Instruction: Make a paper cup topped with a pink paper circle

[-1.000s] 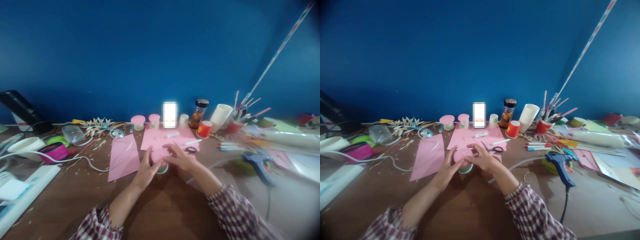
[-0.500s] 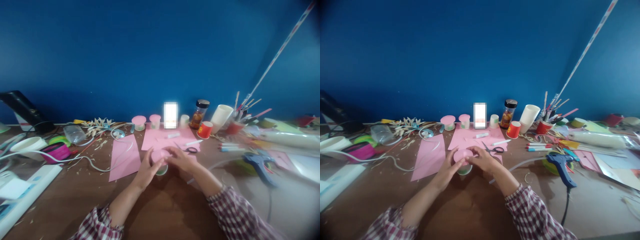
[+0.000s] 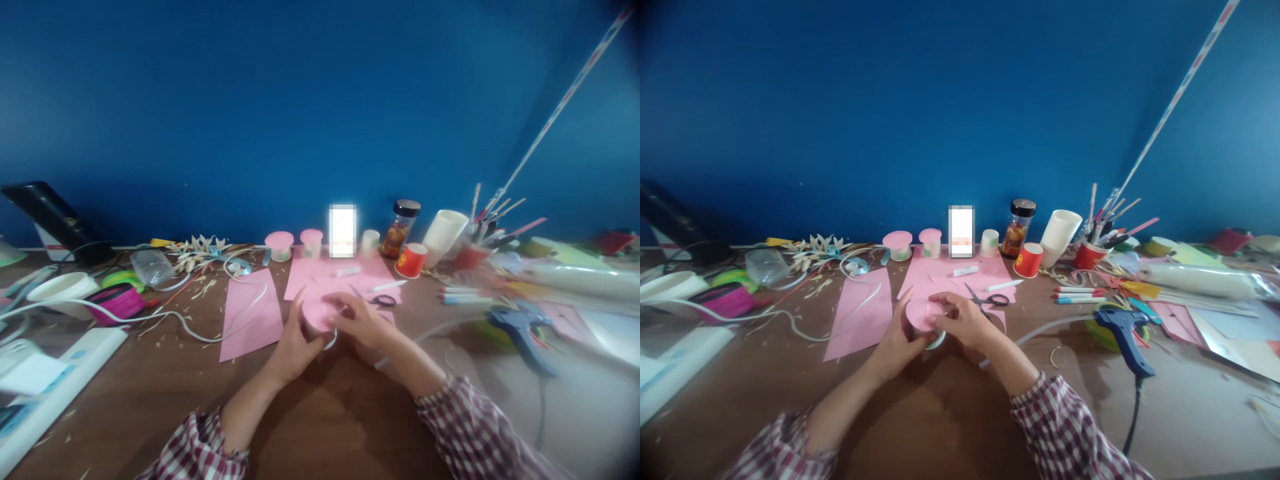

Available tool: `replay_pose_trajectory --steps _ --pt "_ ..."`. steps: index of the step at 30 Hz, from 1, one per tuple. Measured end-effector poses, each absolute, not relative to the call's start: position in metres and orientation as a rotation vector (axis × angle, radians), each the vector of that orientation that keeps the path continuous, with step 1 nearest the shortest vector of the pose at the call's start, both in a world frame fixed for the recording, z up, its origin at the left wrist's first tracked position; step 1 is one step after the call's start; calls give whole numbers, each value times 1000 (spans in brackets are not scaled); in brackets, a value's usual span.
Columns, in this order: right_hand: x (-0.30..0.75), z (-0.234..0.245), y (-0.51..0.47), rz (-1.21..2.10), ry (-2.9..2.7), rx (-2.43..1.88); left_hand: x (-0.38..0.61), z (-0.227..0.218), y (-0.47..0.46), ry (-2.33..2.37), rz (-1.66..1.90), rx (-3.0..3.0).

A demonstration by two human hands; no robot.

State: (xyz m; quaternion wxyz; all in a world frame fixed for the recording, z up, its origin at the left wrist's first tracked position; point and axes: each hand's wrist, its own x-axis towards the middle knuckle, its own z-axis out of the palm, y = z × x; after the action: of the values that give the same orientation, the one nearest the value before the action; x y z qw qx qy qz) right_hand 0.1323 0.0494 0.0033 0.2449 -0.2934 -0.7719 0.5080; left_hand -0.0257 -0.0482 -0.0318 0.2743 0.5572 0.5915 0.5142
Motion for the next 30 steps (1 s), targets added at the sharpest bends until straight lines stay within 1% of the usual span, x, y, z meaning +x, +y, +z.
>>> replay_pose_trajectory --steps 6,12,21,26,30 --pt "133 2 48 1213 -2178 -831 -26 -35 -46 1658 1519 1628" --pt "134 -8 50 1143 -2142 -739 -26 -31 -43 1740 1513 1773" --pt "136 4 44 939 -2091 -631 -28 -37 -42 1718 1524 1791" --pt "133 3 43 1003 -2127 -617 -26 -33 -43 1735 1471 1771" --pt "134 3 43 978 -2110 -639 -26 -36 -43 1749 1490 1737"
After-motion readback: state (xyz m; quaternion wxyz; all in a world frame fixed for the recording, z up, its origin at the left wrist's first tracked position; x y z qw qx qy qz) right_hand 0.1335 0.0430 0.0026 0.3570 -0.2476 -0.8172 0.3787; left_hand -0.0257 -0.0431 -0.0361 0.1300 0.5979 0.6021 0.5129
